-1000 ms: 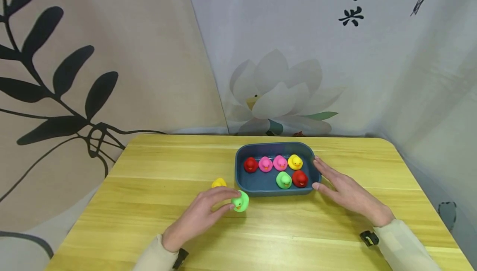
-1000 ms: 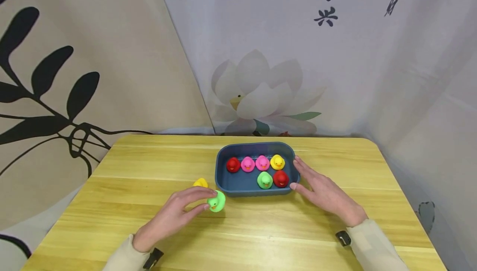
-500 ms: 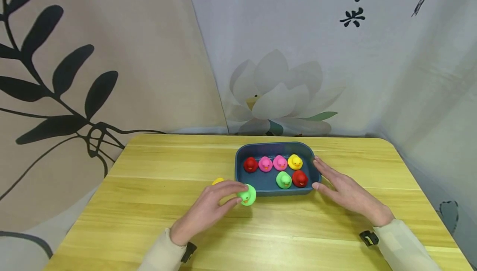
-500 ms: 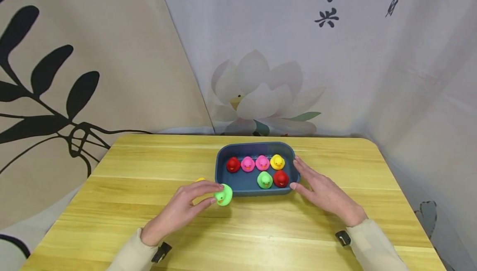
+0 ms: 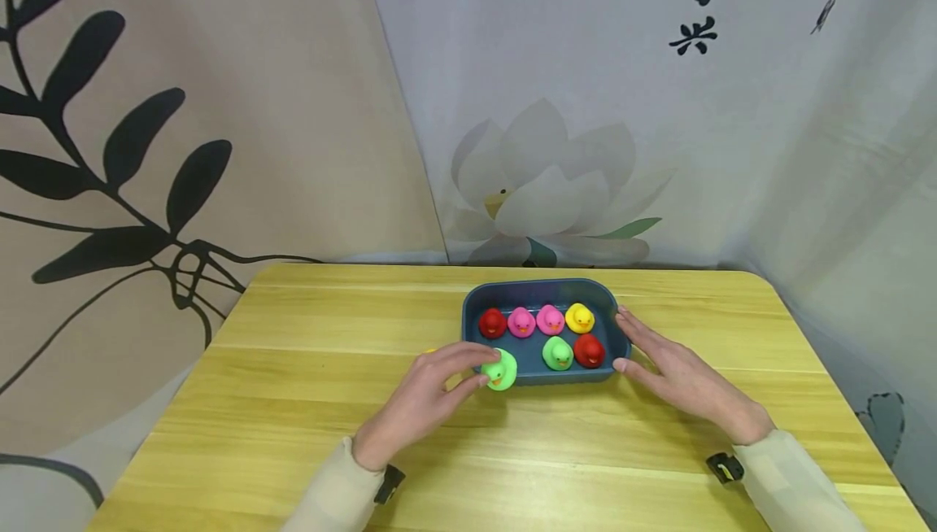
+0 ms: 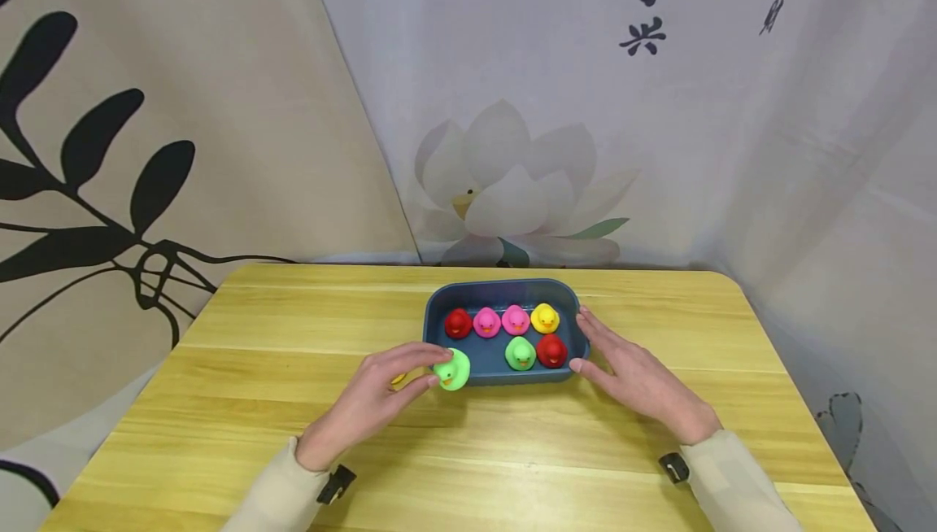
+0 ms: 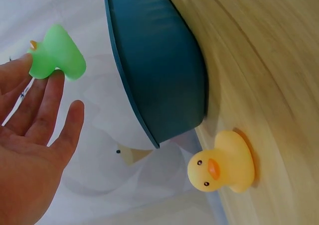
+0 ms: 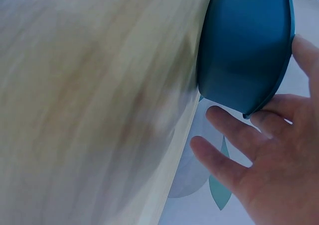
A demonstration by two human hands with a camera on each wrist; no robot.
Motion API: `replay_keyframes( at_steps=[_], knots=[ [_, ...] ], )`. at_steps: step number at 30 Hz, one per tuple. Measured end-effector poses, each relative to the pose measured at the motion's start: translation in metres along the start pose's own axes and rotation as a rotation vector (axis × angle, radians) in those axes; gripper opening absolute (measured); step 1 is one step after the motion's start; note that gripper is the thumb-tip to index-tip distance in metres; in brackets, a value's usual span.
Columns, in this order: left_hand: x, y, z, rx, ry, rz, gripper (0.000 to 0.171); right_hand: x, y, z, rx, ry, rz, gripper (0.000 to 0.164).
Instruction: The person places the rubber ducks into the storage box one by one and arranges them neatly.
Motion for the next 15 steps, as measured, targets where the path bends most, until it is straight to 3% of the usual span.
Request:
replay_keyframes(
  at_steps=[5,15],
  knots=[
    [0.008,0.000,0.003,0.003,0.005,-0.012,0.031,0.000,0.000,0.000,0.000,0.000,-0.004,0.078],
    [0.028,0.004,0.011,0.014,0.020,0.057,0.032,0.000,0.000,0.001,0.008,-0.002,0.000,0.079]
  ],
)
Point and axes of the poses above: each hand's wrist, its own x-axis towards the middle knuckle, its own z-axis out of the palm, y = z × x, the point moved 6 cm from there along x, towards the middle knuckle, and after that the axes turned 6 degrees about z, right-handed, at the moved point
